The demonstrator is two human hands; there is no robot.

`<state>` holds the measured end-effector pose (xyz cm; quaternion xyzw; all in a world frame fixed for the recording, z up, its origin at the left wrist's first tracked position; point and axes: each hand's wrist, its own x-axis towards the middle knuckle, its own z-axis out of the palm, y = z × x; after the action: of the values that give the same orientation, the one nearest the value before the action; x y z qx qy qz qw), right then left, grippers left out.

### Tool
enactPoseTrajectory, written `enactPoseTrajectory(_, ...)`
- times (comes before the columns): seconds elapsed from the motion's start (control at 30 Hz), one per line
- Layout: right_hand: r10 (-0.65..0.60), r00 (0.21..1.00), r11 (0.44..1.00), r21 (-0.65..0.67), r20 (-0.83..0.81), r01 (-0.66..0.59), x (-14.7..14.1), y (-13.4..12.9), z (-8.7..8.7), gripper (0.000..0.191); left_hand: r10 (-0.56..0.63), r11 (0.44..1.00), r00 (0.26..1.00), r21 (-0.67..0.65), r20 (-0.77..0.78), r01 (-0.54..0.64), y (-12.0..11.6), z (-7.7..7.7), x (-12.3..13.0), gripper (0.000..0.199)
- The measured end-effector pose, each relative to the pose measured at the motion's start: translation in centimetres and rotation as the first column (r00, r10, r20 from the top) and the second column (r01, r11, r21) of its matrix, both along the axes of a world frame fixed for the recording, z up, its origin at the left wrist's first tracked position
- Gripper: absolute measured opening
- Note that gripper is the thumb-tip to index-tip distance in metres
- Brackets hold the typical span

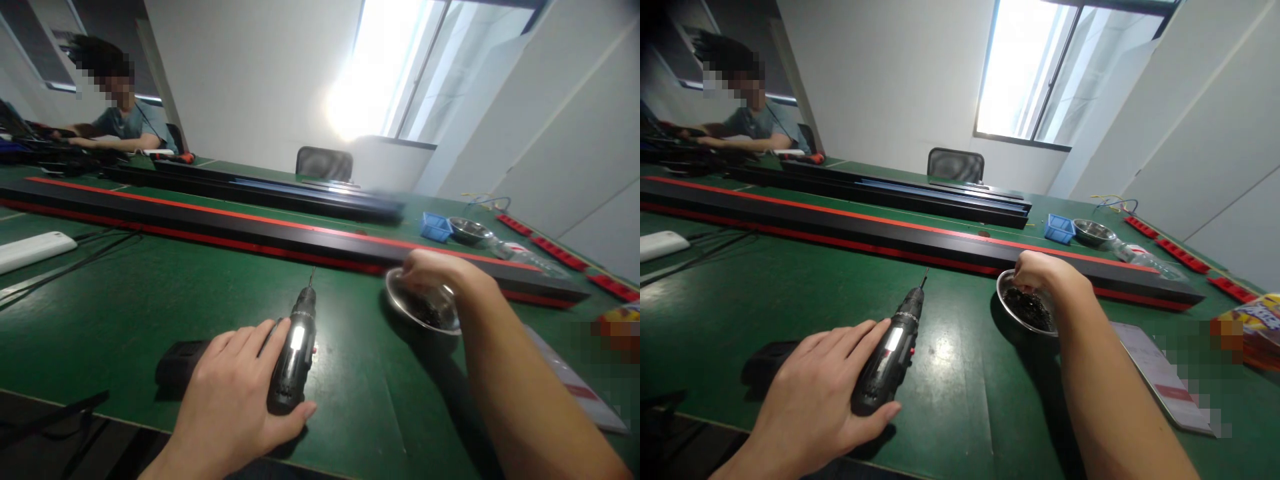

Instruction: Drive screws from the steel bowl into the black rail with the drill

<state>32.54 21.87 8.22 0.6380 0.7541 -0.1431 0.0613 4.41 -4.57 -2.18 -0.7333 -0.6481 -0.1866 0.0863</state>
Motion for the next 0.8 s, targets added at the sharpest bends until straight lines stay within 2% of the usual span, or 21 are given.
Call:
enactPoseTrajectory(0.1, 0.120, 0.986, 0.992, -0.016, -0.111, -0.123, -1.6, -0.9, 1.3, 0.014, 0.005, 1.000, 1.000, 0.004, 0.008, -0.005, 0.0, 0.0, 0.1, 0.083)
enactPoseTrajectory(0.2, 0.233, 0.936, 0.972, 0.082, -0.263, -0.220, -4.5, -2.3, 1.4, 0.017, 0.008, 1.000, 1.000, 0.013, 0.012, -0.008, 0.0, 0.0, 0.2, 0.082)
enactPoseTrajectory(0.27, 0.310, 0.880, 0.950, 0.145, -0.360, -0.276, -6.9, -3.1, 0.2, 0.016, 0.008, 1.000, 1.000, 0.014, 0.016, -0.008, 0.0, 0.0, 0.2, 0.082)
enactPoseTrajectory(0.37, 0.411, 0.788, 0.901, 0.336, -0.459, -0.274, -9.9, -3.8, -3.3, 0.015, -0.001, 1.000, 1.000, 0.013, 0.021, 0.000, 0.0, -0.1, 0.2, 0.083)
enactPoseTrajectory(0.47, 0.383, 0.705, 0.909, 0.380, -0.597, -0.172, -11.8, -3.6, -7.4, 0.015, 0.005, 1.000, 1.000, 0.009, 0.020, -0.005, 0.0, -0.1, 0.3, 0.083)
enactPoseTrajectory(0.57, 0.272, 0.650, 0.948, 0.314, -0.710, -0.053, -12.2, -3.1, -10.1, 0.018, 0.009, 1.000, 1.000, 0.012, 0.024, -0.010, 0.0, 0.0, 0.4, 0.083)
enactPoseTrajectory(0.67, 0.186, 0.598, 0.974, 0.228, -0.780, -0.005, -11.9, -2.7, -11.0, 0.021, 0.004, 1.000, 0.999, 0.016, 0.038, -0.004, 0.0, 0.2, 0.6, 0.083)
enactPoseTrajectory(0.8, 0.125, 0.531, 0.987, 0.162, -0.838, 0.022, -11.7, -2.6, -10.5, 0.021, 0.005, 1.000, 0.999, 0.011, 0.051, -0.006, 0.1, 0.4, 0.6, 0.084)
